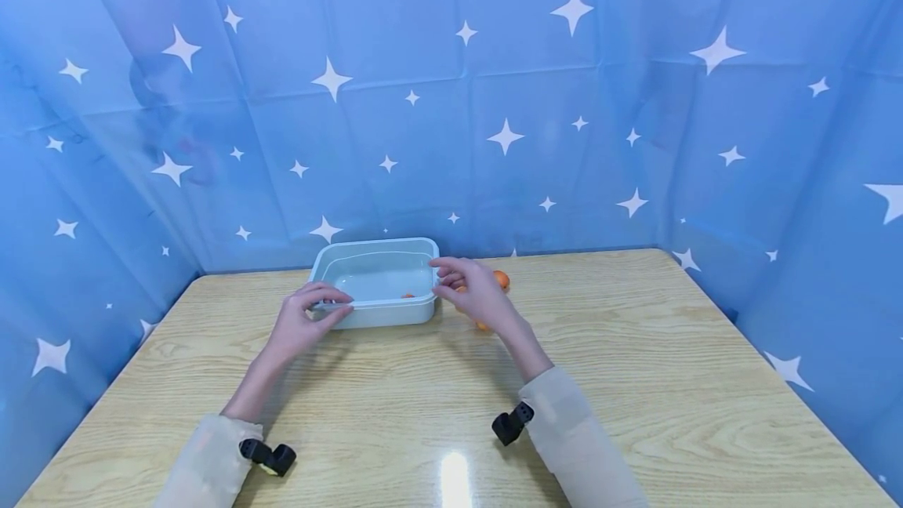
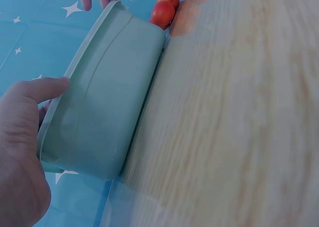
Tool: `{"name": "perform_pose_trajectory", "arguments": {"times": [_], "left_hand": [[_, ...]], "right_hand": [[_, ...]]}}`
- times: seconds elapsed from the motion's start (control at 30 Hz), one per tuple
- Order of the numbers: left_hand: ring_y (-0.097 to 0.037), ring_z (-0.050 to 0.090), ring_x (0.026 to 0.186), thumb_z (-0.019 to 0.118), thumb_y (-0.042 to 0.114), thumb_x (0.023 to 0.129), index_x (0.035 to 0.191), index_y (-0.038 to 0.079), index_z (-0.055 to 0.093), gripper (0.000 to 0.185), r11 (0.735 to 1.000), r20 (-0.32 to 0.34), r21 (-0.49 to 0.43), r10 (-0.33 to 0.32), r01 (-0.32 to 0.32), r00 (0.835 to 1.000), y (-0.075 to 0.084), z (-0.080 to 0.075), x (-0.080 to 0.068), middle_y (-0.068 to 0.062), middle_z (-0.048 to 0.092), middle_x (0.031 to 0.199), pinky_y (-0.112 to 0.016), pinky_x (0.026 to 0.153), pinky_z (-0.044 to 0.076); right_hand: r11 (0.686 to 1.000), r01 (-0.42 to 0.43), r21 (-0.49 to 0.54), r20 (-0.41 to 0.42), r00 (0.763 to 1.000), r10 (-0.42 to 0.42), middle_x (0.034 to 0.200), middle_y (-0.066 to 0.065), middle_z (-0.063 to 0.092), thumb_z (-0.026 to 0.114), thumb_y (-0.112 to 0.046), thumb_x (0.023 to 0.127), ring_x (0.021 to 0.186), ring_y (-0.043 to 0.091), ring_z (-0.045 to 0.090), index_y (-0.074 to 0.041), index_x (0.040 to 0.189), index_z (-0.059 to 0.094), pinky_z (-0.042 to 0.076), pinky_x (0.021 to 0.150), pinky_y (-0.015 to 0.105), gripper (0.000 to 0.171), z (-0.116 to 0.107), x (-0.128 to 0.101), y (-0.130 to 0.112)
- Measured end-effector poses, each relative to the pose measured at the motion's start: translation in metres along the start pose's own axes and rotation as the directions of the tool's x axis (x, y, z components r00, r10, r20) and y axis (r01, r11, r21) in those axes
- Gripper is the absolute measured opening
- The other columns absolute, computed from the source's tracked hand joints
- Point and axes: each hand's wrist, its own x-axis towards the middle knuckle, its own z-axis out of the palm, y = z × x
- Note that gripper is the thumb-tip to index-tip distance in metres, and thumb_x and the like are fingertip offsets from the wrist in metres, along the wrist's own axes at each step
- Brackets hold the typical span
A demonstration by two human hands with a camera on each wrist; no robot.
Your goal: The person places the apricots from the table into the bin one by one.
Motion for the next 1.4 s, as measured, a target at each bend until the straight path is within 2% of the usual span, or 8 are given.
{"name": "perform_pose_trajectory", "arguments": {"times": [0.17,0.33,0.5,0.73,1.0,1.4], "left_hand": [[-0.018,0.064,0.093,0.084,0.003,0.081,0.091,0.010,0.078,0.013,0.999,0.013,-0.004,-0.044,0.044,0.999,0.002,-0.001,-0.001,0.002,0.072,0.091,-0.032,0.082,0.049],[-0.018,0.064,0.095,0.084,0.005,0.082,0.092,0.010,0.078,0.013,0.997,0.024,-0.012,-0.079,0.079,0.997,0.001,-0.001,-0.001,0.004,0.072,0.093,-0.034,0.085,0.049],[-0.018,0.064,0.094,0.083,0.005,0.082,0.092,0.011,0.078,0.013,0.997,0.024,-0.009,-0.077,0.077,0.997,0.001,-0.001,-0.001,0.004,0.072,0.093,-0.034,0.084,0.049],[-0.018,0.064,0.094,0.084,0.004,0.082,0.092,0.011,0.078,0.013,0.997,0.022,-0.011,-0.074,0.074,0.997,0.001,0.000,-0.002,0.003,0.072,0.093,-0.033,0.084,0.050],[-0.018,0.064,0.095,0.084,0.005,0.082,0.092,0.011,0.078,0.013,0.997,0.022,-0.018,-0.077,0.077,0.997,0.001,-0.001,-0.002,0.004,0.072,0.093,-0.034,0.084,0.050],[-0.025,0.065,0.095,0.084,0.003,0.081,0.092,0.010,0.078,0.014,0.996,0.007,-0.035,-0.087,0.087,0.996,0.000,0.001,-0.002,-0.002,0.073,0.093,-0.040,0.085,0.049]], "right_hand": [[1.000,0.004,0.014,0.006,1.000,-0.005,0.117,0.018,0.070,0.073,-0.012,0.094,0.099,0.025,0.069,-0.005,0.132,0.064,0.057,0.085,0.040,0.039,-0.002,-0.001,0.002],[1.000,0.014,0.003,0.005,1.000,-0.014,0.115,0.013,0.070,0.074,-0.015,0.094,0.095,0.022,0.070,-0.007,0.130,0.065,0.056,0.085,0.042,0.038,-0.005,-0.003,0.003],[1.000,0.011,-0.016,0.004,1.000,-0.011,0.114,0.011,0.071,0.074,-0.019,0.094,0.093,0.019,0.070,-0.008,0.131,0.066,0.057,0.084,0.040,0.039,-0.010,-0.004,0.004],[1.000,-0.003,-0.028,0.005,1.000,0.003,0.115,0.008,0.071,0.076,-0.022,0.093,0.095,0.019,0.068,-0.011,0.132,0.066,0.056,0.086,0.046,0.041,-0.014,-0.007,0.010],[1.000,-0.010,-0.026,0.014,1.000,0.010,0.116,0.014,0.070,0.076,-0.024,0.093,0.096,0.021,0.067,-0.013,0.132,0.066,0.054,0.087,0.046,0.042,-0.022,-0.013,0.017],[0.997,0.009,-0.073,0.017,1.000,-0.008,0.112,0.016,0.071,0.078,-0.017,0.091,0.090,0.021,0.066,-0.007,0.128,0.067,0.055,0.081,0.040,0.041,-0.035,-0.023,0.026]]}}
